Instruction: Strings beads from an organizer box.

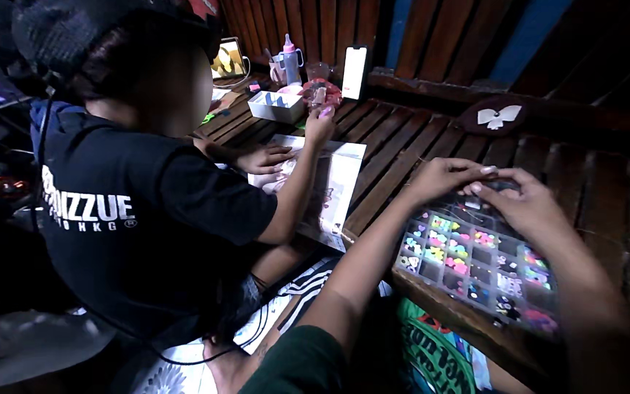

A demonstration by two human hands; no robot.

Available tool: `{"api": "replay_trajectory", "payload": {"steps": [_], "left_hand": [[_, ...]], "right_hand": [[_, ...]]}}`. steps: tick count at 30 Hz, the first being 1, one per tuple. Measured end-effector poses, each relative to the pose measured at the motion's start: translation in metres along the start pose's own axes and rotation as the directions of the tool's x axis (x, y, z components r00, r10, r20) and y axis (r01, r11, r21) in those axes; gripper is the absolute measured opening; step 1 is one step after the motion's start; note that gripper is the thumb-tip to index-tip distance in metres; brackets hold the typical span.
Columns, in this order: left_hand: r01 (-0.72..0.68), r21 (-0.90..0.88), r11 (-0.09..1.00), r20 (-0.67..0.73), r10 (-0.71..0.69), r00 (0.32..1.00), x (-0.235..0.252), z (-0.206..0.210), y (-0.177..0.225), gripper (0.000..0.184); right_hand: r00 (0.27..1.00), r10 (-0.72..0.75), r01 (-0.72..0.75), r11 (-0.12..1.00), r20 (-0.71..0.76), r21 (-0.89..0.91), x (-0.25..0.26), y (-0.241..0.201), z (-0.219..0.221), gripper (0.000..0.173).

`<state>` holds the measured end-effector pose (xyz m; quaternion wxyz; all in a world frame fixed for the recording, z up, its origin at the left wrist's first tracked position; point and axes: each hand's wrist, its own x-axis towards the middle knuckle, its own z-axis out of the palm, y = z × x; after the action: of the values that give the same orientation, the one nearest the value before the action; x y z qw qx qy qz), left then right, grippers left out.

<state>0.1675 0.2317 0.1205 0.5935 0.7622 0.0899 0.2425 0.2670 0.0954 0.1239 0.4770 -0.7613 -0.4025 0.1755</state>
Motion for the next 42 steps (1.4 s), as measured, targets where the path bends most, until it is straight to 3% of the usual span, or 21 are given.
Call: {"api": "replay_trajectory", "payload": {"steps": [9,14,21,29,33,42], "left_hand": [[0.091,-0.159,0.983,0.068,-0.081,0.994,-0.006,0.006,0.015,0.021],[0.138,-0.255,0.957,0.097,-0.117,0.988,0.0,0.006,0.014,0.022],[-0.034,-0.2,0.979,0.013,0.037,0.999,0.008,0.004,-0.005,0.017],[0.042,-0.336,0.941,-0.034,-0.057,0.998,0.006,0.003,0.003,0.022],[0.077,-0.459,0.885,-0.046,-0.11,0.993,0.007,0.002,0.006,0.026],[0.004,-0.62,0.785,-0.178,-0.146,0.973,0.008,-0.002,0.007,0.027]], "right_hand": [[0.994,-0.062,0.065,0.997,-0.089,0.031,-0.001,-0.001,-0.001,0.024],[0.998,-0.013,0.01,0.998,-0.062,-0.056,-0.001,-0.003,-0.005,0.027],[0.996,-0.009,0.004,0.998,-0.089,-0.056,-0.003,-0.009,-0.009,0.023],[0.999,0.035,-0.032,0.953,-0.004,0.3,-0.002,-0.004,-0.003,0.009],[0.999,0.054,-0.054,0.961,0.006,0.273,-0.001,-0.004,-0.006,0.01],[0.993,0.043,-0.063,0.978,0.106,0.196,0.001,0.001,-0.01,0.008]]}}
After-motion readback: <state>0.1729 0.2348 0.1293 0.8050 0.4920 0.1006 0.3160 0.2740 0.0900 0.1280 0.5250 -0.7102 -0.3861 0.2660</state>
